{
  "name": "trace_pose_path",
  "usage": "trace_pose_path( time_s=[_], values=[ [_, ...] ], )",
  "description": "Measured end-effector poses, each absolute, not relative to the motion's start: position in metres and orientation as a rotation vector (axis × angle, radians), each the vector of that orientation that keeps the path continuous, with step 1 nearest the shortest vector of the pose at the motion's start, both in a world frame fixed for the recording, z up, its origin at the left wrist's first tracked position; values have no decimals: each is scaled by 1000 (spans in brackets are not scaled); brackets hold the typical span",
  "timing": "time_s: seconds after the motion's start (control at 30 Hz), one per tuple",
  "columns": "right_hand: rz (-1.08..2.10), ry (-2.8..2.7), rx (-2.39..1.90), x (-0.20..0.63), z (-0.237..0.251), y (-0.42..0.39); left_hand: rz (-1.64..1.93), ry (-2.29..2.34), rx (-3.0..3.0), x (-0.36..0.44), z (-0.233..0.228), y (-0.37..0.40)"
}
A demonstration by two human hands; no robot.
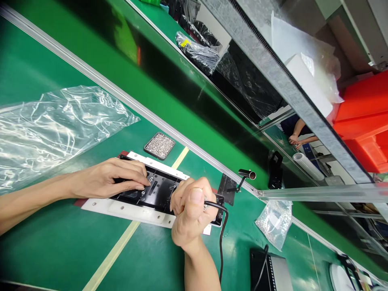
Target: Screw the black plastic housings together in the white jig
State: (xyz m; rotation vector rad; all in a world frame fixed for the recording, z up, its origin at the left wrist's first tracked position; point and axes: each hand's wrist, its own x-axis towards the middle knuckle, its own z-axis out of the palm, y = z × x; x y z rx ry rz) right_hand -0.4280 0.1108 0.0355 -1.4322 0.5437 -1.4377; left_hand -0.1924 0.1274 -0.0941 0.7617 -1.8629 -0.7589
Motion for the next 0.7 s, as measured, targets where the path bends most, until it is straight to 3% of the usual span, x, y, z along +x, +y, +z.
trace_pose_path(
  time_s=[0.7],
  values=[
    [-1453,563,-1451,-429,38,111,-743,-1849,742,-195,-92,124]
  ],
)
